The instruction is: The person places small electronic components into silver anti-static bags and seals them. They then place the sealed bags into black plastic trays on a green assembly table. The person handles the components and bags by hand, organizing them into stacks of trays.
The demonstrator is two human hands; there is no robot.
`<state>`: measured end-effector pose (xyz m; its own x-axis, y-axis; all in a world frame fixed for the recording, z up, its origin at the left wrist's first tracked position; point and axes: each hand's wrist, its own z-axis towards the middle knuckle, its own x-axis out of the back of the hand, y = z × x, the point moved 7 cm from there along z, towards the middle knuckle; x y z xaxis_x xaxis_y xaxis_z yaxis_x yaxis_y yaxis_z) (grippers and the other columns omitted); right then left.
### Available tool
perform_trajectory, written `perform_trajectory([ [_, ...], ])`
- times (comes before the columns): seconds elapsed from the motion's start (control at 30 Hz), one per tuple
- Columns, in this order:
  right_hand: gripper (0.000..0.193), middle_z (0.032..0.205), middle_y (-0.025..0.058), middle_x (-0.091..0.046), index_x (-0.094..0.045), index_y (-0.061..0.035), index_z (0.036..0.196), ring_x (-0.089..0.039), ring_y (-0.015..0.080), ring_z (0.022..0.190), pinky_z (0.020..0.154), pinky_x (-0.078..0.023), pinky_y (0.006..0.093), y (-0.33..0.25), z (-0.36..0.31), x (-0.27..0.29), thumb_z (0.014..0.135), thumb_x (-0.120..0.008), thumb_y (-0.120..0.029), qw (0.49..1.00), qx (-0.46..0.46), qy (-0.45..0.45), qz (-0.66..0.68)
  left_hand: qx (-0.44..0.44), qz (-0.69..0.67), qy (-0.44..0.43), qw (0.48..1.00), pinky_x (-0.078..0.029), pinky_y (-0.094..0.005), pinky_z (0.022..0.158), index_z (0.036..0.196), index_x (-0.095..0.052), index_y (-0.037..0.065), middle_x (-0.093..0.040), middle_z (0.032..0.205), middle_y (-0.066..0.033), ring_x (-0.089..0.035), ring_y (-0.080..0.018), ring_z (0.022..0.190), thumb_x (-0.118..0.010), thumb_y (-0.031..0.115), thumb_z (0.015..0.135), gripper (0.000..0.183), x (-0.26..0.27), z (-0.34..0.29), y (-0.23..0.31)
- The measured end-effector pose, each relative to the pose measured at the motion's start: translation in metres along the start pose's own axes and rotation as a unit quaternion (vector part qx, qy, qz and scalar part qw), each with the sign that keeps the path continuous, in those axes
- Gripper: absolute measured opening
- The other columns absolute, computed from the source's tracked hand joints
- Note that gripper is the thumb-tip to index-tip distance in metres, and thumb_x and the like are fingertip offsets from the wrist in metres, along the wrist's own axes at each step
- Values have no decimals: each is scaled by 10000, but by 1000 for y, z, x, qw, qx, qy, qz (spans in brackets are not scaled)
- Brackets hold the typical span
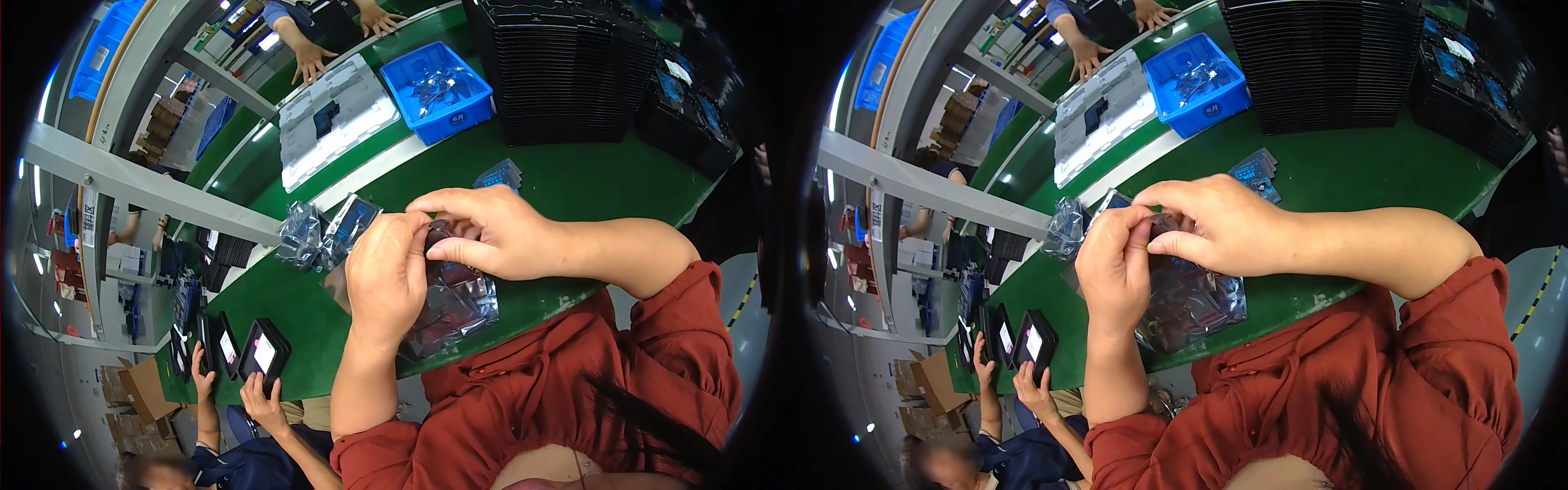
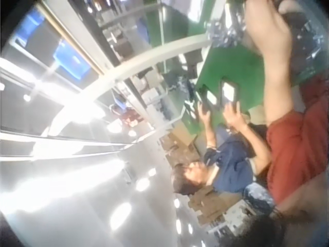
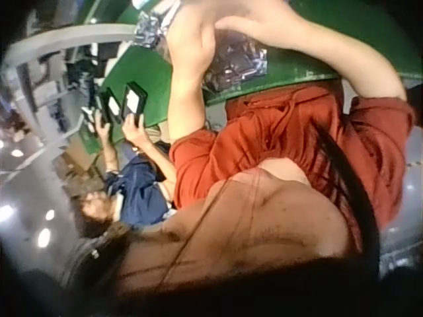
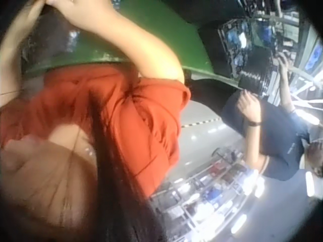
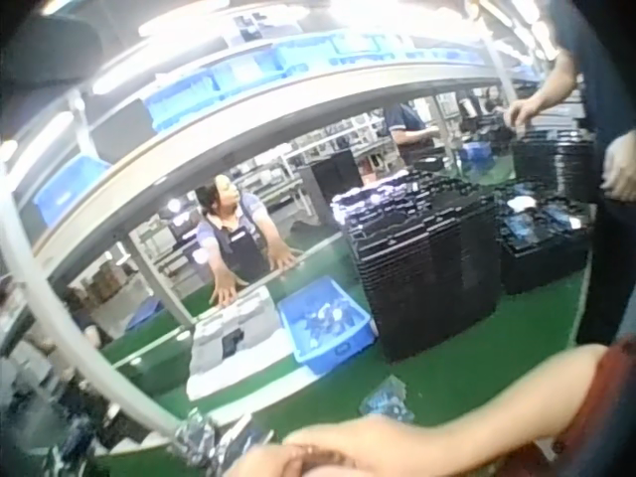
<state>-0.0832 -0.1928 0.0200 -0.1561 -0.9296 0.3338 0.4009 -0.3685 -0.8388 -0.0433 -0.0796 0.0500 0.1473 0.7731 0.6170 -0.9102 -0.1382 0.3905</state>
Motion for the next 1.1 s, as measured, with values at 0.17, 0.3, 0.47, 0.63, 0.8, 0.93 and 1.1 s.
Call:
perform_trajectory([
  [0.17,181,763,144,-622,-625,-18,880,-620,328,726,638,-496,406,-13,-1,6,778,-678,-157,982,90,-6,-164,16,61,-58,996,-428,-385,541,806,-578,35,-545,691,-104,-548,-295,600,-619,68,825,56,-4,-3,0],
  [0.3,139,743,140,-616,-614,-15,766,-602,344,714,643,-485,427,-11,2,7,761,-666,-144,976,98,-36,-189,-10,92,-105,990,-424,-393,526,785,-567,42,-523,667,-107,-540,-300,582,-621,97,827,88,-12,-6,3],
  [0.47,137,662,113,-580,-585,-32,690,-582,327,619,559,-471,402,-31,1,3,754,-656,-130,946,224,-119,-202,45,-36,-169,984,-461,-348,567,789,-604,23,-592,701,-113,-593,-293,641,-606,97,841,91,-8,-6,0],
  [0.63,171,565,62,-481,-510,-64,603,-526,249,494,445,-417,346,-51,-10,-2,704,-623,-145,891,346,-111,-272,120,-197,-202,952,-464,-333,587,782,-629,9,-615,695,-112,-604,-267,653,-606,117,858,134,-9,-6,-11],
  [0.8,138,553,-7,-341,-452,-122,577,-396,104,443,389,-340,269,-96,-70,-22,630,-575,-157,817,521,-42,-245,320,-207,6,925,-396,-219,549,771,-623,8,-564,643,26,-483,-50,602,-550,140,924,215,24,-23,-99],
  [0.93,79,601,22,-490,-550,-118,654,-529,210,513,442,-425,328,-70,-28,1,688,-601,-169,878,339,-76,-330,325,-201,26,924,-397,-209,591,827,-629,-6,-589,699,12,-495,-50,647,-546,144,934,202,43,-30,-116],
  [1.1,68,728,124,-606,-609,-24,741,-627,295,706,635,-514,389,6,12,46,685,-619,-61,873,79,-87,-474,325,-165,-22,931,-398,-211,592,897,-639,1,-594,702,7,-495,-54,650,-532,128,938,171,37,-25,-92],
])
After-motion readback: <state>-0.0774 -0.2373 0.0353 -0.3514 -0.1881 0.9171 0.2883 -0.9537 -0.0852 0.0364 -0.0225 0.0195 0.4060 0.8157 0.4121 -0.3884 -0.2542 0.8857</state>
